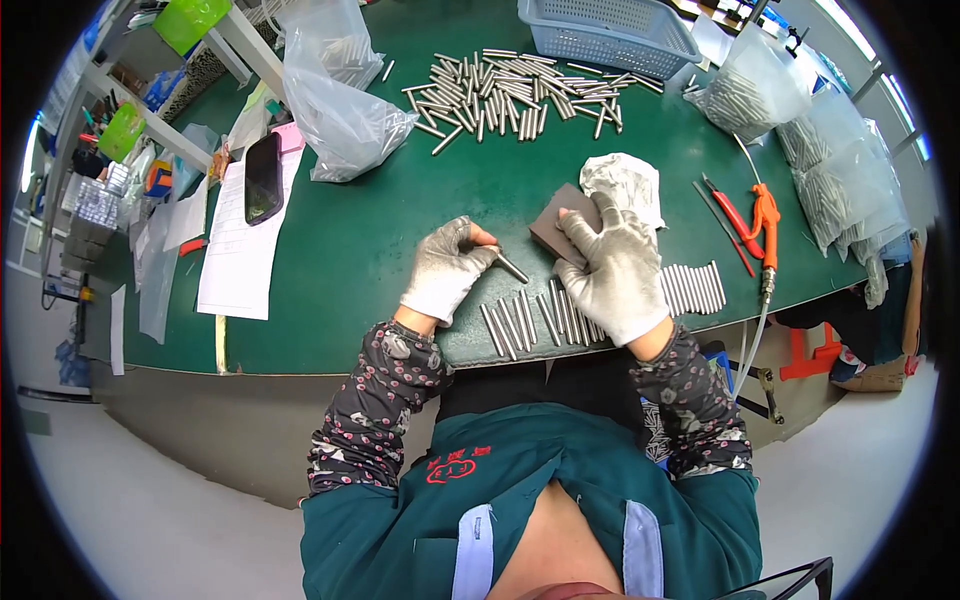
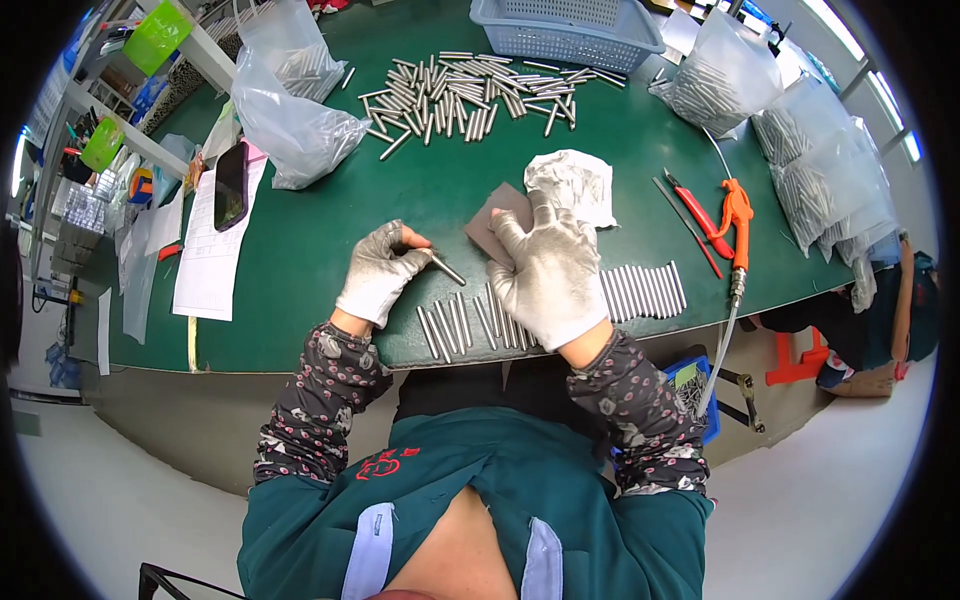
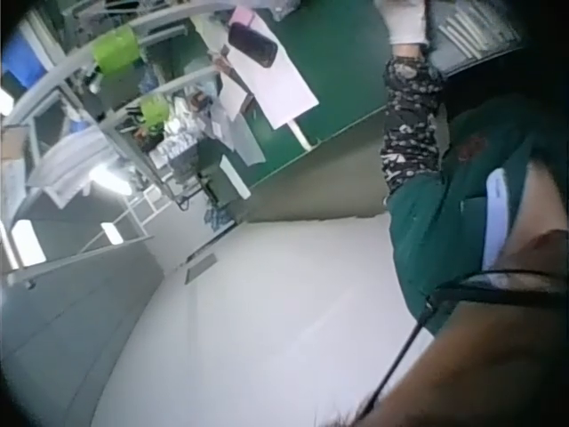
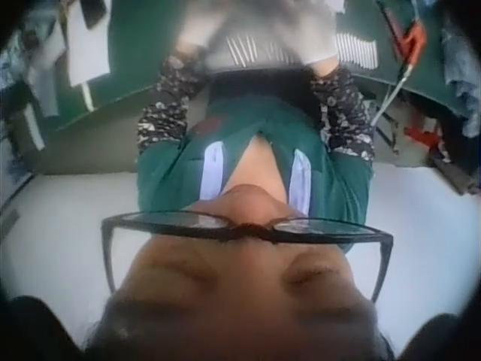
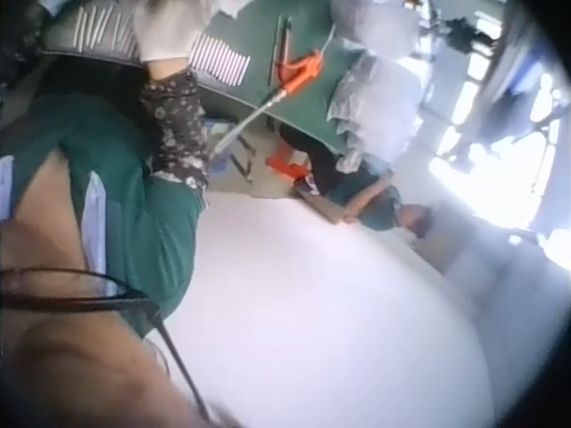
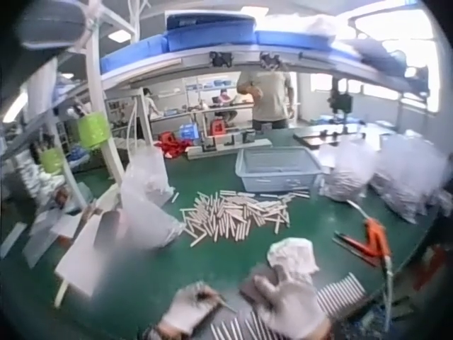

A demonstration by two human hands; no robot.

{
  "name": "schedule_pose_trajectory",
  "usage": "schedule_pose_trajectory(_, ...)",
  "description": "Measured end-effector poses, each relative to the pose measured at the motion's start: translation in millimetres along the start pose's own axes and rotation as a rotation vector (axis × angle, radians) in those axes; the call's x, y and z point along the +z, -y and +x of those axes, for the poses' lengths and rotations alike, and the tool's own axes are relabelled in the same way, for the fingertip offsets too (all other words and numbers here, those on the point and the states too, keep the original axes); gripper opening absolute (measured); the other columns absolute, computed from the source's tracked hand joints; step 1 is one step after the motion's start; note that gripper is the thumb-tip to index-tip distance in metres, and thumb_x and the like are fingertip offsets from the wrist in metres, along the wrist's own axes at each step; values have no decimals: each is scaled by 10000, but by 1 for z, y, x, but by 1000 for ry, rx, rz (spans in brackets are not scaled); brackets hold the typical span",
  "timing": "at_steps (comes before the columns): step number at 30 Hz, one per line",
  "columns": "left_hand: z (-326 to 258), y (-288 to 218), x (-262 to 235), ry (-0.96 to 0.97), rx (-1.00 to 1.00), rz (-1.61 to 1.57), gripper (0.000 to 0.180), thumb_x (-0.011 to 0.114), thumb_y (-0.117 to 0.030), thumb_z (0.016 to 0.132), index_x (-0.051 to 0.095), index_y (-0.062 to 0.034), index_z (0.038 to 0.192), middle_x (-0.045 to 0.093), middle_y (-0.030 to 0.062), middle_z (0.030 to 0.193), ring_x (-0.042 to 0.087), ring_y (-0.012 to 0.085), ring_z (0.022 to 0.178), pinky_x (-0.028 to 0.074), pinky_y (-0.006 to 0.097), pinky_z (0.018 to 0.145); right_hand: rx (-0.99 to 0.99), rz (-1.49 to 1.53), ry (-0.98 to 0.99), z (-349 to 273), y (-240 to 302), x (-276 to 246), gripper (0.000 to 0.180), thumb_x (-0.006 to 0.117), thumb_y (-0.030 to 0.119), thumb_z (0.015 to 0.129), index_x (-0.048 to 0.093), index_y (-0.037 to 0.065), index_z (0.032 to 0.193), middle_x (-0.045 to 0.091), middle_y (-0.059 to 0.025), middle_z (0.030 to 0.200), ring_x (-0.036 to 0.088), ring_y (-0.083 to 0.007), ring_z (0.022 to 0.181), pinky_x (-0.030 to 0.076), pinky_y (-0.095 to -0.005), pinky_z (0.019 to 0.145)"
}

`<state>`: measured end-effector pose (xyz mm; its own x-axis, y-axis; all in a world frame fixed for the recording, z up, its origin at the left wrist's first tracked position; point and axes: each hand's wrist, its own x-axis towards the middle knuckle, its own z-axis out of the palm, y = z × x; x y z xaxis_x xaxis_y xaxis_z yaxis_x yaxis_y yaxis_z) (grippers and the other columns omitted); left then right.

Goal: Organizing and cleaning small metal rods at an industrial workbench.

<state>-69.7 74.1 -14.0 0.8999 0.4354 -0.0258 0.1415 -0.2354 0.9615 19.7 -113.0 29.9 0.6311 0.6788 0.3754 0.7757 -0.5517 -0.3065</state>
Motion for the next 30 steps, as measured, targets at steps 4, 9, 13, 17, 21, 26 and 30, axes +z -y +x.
schedule_pose_trajectory(4, 0, -2, -1, -30, 20, 78, 79, 617, 16, 757, 605, -9, 830, 606, 22, 767, 549, 93, 722, 447, 215, 678, -297, 115, 116, -12, 21, 1, 411, 601, 225, 701, 605, 87, 1088, 499, -291, 1161, 568, -373, 904, 432, -437, 791)
schedule_pose_trajectory(9, 2, -3, 1, -14, 7, 74, 78, 631, 6, 755, 604, -16, 824, 605, 18, 761, 550, 91, 721, 449, 220, 680, 37, 31, -21, 0, 1, -4, 461, 624, 231, 662, 610, 96, 1103, 496, -278, 1185, 548, -392, 974, 416, -440, 849)
schedule_pose_trajectory(13, 0, 8, -3, -34, 46, 80, 79, 657, -48, 740, 622, -36, 810, 636, 30, 750, 574, 92, 690, 468, 238, 650, -260, 94, 148, -8, 18, 0, 385, 600, 223, 710, 610, 84, 1069, 487, -270, 1177, 543, -371, 974, 412, -447, 815)
schedule_pose_trajectory(17, 0, 0, 0, -11, 40, 134, 75, 652, -45, 741, 621, -35, 809, 636, 31, 750, 571, 92, 688, 469, 239, 649, -106, -42, -17, -5, 8, -4, 381, 592, 229, 707, 612, 109, 1068, 511, -263, 1149, 560, -355, 920, 417, -435, 802)
schedule_pose_trajectory(21, -2, -1, 0, 1, -6, 73, 68, 620, 1, 758, 603, -18, 821, 593, 6, 764, 533, 78, 717, 439, 212, 667, -108, 17, 84, -4, 8, 1, 409, 594, 244, 701, 611, 112, 1088, 515, -265, 1137, 566, -350, 913, 418, -435, 805)
schedule_pose_trajectory(26, -2, -2, -1, 18, 20, 35, 72, 640, -2, 760, 608, -16, 823, 606, 15, 760, 540, 81, 708, 442, 215, 661, -270, 101, 25, -8, 8, 0, 430, 609, 236, 686, 615, 117, 1099, 512, -260, 1147, 548, -369, 946, 418, -442, 818)
schedule_pose_trajectory(30, -2, -2, 0, 37, -16, 119, 87, 642, -5, 767, 601, -15, 843, 614, 21, 764, 549, 86, 716, 447, 214, 668, -92, -31, -125, -1, -12, -9, 433, 627, 218, 661, 632, 139, 1087, 503, -243, 1188, 535, -364, 1001, 394, -447, 871)
